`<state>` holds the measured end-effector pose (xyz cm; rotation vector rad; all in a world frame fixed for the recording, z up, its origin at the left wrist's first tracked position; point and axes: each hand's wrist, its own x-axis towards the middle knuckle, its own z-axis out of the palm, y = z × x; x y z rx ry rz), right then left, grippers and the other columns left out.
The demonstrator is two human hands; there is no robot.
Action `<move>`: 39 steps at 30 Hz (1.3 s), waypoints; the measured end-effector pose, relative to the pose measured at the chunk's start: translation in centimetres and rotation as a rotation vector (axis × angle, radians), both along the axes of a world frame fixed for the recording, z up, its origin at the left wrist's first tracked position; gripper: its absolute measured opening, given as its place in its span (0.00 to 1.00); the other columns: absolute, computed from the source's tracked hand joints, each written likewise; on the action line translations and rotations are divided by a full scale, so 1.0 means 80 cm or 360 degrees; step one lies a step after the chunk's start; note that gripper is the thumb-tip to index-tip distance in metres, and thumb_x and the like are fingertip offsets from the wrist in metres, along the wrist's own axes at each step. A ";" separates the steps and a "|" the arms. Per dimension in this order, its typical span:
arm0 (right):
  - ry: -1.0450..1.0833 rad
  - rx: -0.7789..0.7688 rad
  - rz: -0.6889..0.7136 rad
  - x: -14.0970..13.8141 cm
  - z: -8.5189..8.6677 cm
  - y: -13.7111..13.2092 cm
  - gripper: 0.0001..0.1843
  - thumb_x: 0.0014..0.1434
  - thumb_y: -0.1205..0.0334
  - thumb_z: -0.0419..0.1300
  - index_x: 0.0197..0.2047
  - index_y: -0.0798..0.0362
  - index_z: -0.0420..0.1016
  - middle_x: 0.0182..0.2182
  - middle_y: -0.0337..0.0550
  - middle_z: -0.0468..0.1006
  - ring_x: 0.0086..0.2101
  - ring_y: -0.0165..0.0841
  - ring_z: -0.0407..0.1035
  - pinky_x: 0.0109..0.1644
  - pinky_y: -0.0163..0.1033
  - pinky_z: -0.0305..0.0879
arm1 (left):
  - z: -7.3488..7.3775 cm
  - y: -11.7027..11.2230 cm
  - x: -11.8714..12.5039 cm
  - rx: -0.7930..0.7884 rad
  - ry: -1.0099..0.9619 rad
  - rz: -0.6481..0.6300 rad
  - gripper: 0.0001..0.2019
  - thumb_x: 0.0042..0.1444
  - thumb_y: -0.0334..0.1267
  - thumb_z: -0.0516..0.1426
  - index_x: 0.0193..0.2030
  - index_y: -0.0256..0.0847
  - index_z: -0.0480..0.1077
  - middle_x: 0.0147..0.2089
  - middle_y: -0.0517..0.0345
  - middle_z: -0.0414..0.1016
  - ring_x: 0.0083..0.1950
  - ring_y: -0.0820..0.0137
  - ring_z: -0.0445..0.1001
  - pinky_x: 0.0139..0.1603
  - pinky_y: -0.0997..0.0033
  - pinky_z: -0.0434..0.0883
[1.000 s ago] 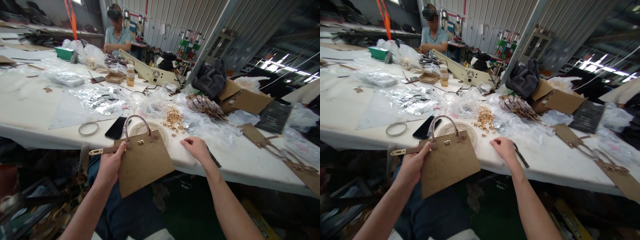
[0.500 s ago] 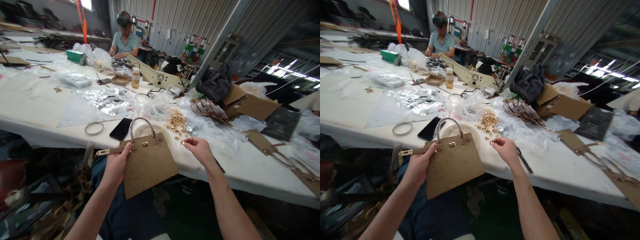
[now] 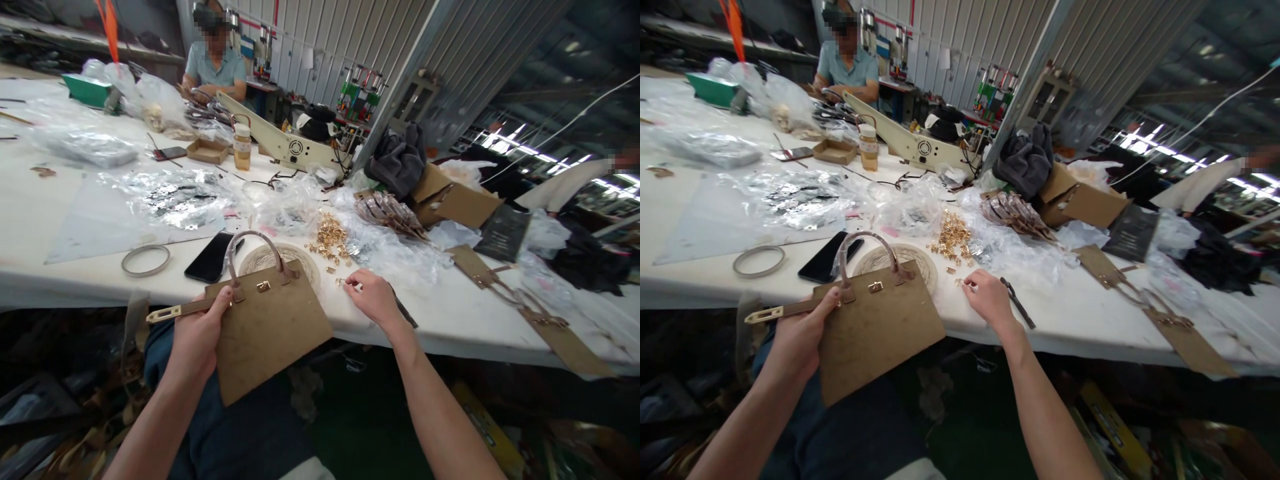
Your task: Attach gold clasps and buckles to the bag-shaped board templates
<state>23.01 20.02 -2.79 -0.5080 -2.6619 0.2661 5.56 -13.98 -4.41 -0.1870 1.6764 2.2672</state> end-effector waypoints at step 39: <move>0.0465 -0.1403 0.0208 -0.048 0.038 -0.035 0.32 0.59 0.36 0.79 0.54 0.52 0.85 0.40 0.47 0.84 0.37 0.44 0.79 0.43 0.46 0.80 | 0.009 -0.001 0.004 -0.0100 0.0220 -0.0072 0.28 0.50 0.59 0.78 0.46 0.37 0.83 0.43 0.46 0.87 0.39 0.56 0.85 0.35 0.68 0.79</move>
